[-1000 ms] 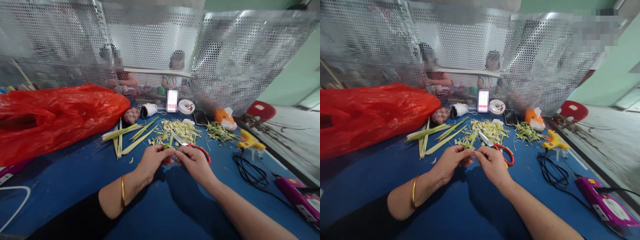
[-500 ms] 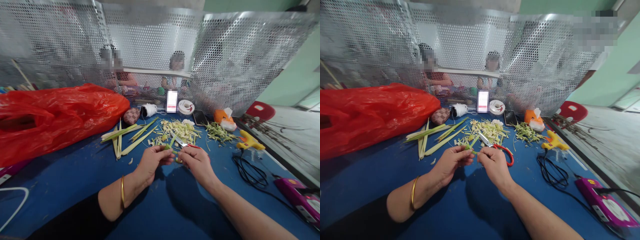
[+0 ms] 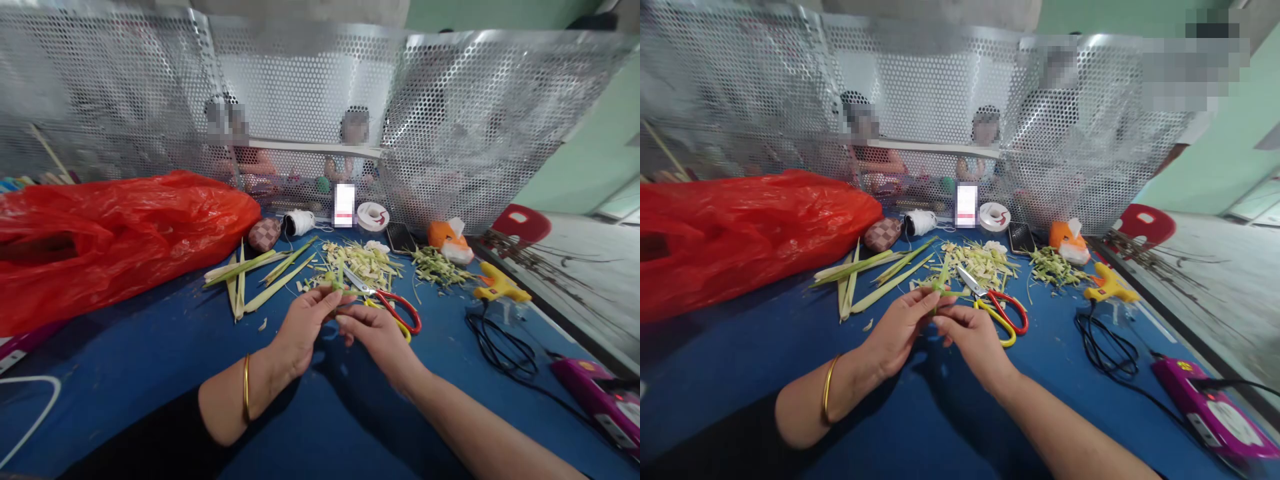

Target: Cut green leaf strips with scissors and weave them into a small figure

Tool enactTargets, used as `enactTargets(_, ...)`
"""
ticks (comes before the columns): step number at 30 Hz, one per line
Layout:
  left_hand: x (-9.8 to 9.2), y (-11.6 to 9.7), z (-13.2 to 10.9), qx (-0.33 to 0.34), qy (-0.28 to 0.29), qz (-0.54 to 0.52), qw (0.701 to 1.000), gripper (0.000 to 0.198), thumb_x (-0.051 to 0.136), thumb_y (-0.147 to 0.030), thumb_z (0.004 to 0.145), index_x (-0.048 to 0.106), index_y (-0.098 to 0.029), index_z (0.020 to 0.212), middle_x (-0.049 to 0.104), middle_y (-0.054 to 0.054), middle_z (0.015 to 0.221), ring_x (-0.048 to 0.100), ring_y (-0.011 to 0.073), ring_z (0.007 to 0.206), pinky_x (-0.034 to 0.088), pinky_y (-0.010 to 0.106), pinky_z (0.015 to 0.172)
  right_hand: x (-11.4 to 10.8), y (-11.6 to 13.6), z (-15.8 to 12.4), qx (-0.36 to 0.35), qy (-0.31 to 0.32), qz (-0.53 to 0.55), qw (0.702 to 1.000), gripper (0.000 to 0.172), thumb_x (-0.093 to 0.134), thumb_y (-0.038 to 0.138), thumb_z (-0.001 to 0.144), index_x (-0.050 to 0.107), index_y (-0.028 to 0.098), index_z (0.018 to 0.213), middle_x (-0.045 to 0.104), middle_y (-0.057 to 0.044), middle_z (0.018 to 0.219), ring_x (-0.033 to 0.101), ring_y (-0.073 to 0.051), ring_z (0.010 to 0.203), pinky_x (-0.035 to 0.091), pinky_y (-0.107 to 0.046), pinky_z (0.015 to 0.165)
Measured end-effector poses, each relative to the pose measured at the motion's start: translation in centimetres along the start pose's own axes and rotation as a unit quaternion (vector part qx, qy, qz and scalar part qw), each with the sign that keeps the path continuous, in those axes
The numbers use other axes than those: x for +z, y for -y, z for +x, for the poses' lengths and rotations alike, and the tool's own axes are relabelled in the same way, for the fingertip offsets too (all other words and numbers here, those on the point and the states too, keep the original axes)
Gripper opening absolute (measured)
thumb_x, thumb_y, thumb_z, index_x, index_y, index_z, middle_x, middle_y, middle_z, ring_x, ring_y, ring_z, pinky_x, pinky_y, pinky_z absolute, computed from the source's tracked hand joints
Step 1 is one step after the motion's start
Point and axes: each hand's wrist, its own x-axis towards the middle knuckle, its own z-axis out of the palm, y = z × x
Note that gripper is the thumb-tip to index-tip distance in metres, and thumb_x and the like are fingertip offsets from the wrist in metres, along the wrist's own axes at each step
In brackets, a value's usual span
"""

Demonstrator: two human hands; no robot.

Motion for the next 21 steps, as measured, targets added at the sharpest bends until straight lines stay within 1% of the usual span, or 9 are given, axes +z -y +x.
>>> enactTargets(2, 0.3, 0.4, -0.2, -0.012, 0.022, 0.000, 1.000, 0.027, 0.080, -0.031, 0.068, 0.067, -0.013, 0.082, 0.074, 0.008, 0.084, 0.062, 0.0127, 0.058, 0.048, 0.023, 0.051, 0.5, -0.5, -0.1, 0.000, -0.009, 0.003, 1.000, 0.029, 0.073, 0.044, 0.068, 0.069, 0.016, 0.062, 0.060, 0.000, 0.055, 0.050, -0.011, 0.050, 0.042, -0.026, 0.053)
enactTargets(5, 0.6, 0.4, -0.3, -0.015, 0.044, 0.007, 0.999, 0.027, 0.082, -0.027, 0.065, 0.069, -0.013, 0.083, 0.074, 0.007, 0.083, 0.058, 0.0104, 0.054, 0.046, 0.022, 0.049, 0.8, -0.9, -0.3, -0.001, -0.033, 0.003, 0.999, 0.034, 0.072, 0.044, 0.067, 0.064, 0.016, 0.050, 0.057, 0.000, 0.049, 0.050, -0.011, 0.047, 0.040, -0.025, 0.049)
enactTargets(8, 0.5, 0.0, -0.2, -0.015, 0.047, 0.027, 0.998, 0.024, 0.079, -0.022, 0.066, 0.072, -0.012, 0.087, 0.073, 0.006, 0.081, 0.056, 0.0098, 0.051, 0.046, 0.023, 0.049, 0.6, -0.6, -0.4, -0.014, -0.019, 0.005, 1.000, 0.028, 0.070, 0.040, 0.068, 0.067, 0.016, 0.053, 0.058, -0.001, 0.050, 0.050, -0.012, 0.048, 0.041, -0.025, 0.050)
enactTargets(12, 0.2, -0.6, -0.1, -0.010, 0.047, 0.080, 0.996, 0.014, 0.073, -0.022, 0.073, 0.075, -0.010, 0.079, 0.069, 0.004, 0.065, 0.053, 0.0084, 0.046, 0.042, 0.022, 0.045, 0.5, 0.0, -0.9, 0.000, 0.002, 0.008, 1.000, 0.023, 0.067, 0.034, 0.070, 0.069, 0.016, 0.056, 0.058, 0.000, 0.051, 0.048, -0.011, 0.048, 0.039, -0.024, 0.050)
enactTargets(14, 0.2, -0.9, -0.2, -0.003, 0.039, 0.094, 0.995, 0.013, 0.072, -0.023, 0.074, 0.075, -0.011, 0.079, 0.070, 0.005, 0.067, 0.054, 0.0095, 0.047, 0.040, 0.022, 0.043, 0.6, 0.1, -1.2, 0.009, 0.008, 0.010, 1.000, 0.024, 0.067, 0.034, 0.071, 0.068, 0.016, 0.055, 0.058, 0.000, 0.051, 0.048, -0.011, 0.049, 0.038, -0.024, 0.051)
enactTargets(17, 0.2, -1.3, -0.3, -0.006, 0.016, 0.100, 0.995, 0.017, 0.073, -0.024, 0.073, 0.074, -0.015, 0.087, 0.074, 0.006, 0.079, 0.058, 0.0124, 0.051, 0.040, 0.022, 0.040, 0.8, 0.5, -1.5, 0.015, 0.013, 0.019, 1.000, 0.025, 0.067, 0.034, 0.071, 0.066, 0.017, 0.052, 0.058, 0.000, 0.053, 0.047, -0.011, 0.051, 0.038, -0.024, 0.052)
enactTargets(21, 0.4, -1.7, -0.4, -0.009, 0.001, 0.104, 0.995, 0.019, 0.076, -0.023, 0.070, 0.074, -0.015, 0.087, 0.075, 0.007, 0.080, 0.063, 0.0157, 0.059, 0.046, 0.024, 0.045, 1.0, 0.8, -1.9, 0.019, 0.015, 0.022, 0.999, 0.027, 0.067, 0.034, 0.071, 0.063, 0.017, 0.050, 0.058, -0.001, 0.054, 0.046, -0.011, 0.051, 0.037, -0.024, 0.052)
